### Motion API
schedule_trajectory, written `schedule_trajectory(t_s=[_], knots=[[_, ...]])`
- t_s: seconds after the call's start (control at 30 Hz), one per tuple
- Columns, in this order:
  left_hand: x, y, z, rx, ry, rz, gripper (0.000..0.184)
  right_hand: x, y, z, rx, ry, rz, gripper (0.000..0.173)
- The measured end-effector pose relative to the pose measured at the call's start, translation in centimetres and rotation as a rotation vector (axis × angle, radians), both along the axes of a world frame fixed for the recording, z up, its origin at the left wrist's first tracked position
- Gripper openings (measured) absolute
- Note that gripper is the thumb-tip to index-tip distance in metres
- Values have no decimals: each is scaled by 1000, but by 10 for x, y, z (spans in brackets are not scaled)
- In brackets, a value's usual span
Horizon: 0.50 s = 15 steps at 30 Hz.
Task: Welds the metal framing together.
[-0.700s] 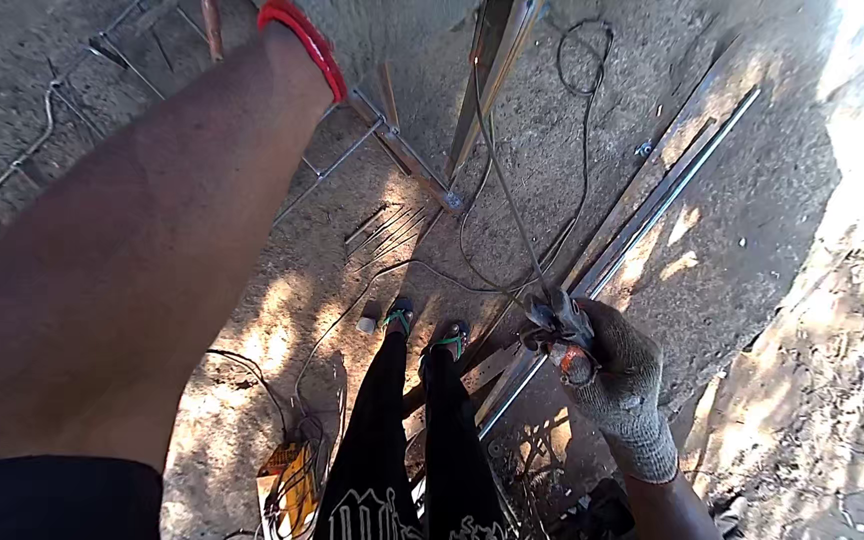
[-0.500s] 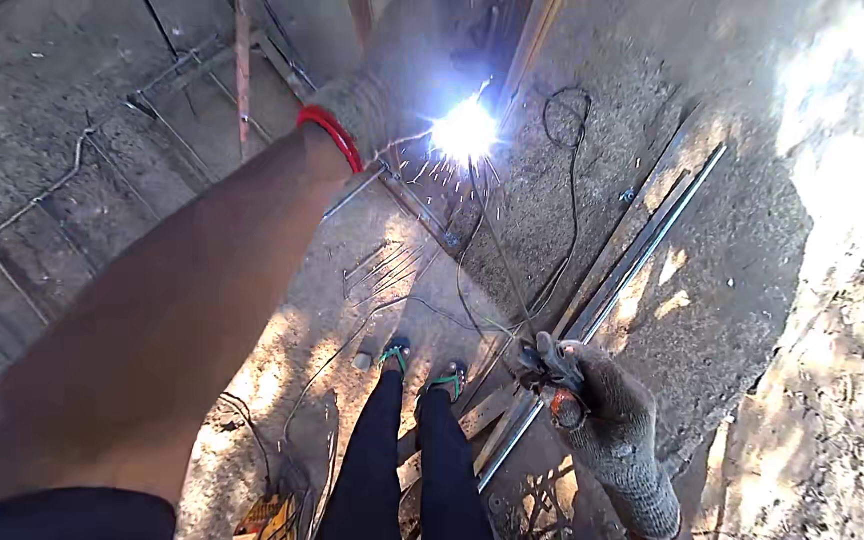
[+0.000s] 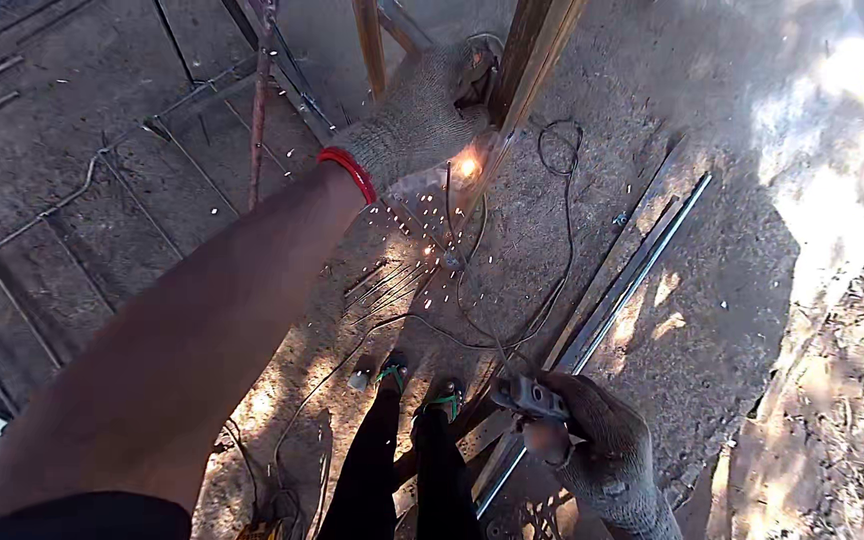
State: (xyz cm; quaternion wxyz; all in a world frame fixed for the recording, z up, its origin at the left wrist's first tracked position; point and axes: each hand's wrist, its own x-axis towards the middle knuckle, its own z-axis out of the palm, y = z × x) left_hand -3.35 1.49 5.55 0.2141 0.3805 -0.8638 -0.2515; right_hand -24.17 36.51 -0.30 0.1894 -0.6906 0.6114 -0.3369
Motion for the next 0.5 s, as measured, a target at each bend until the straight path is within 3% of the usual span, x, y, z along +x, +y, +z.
schedule_trajectory(t_s=[0.5], knots=[[-1, 3, 2, 79, 19, 12, 24, 0, -4, -6, 31, 56, -50, 62]])
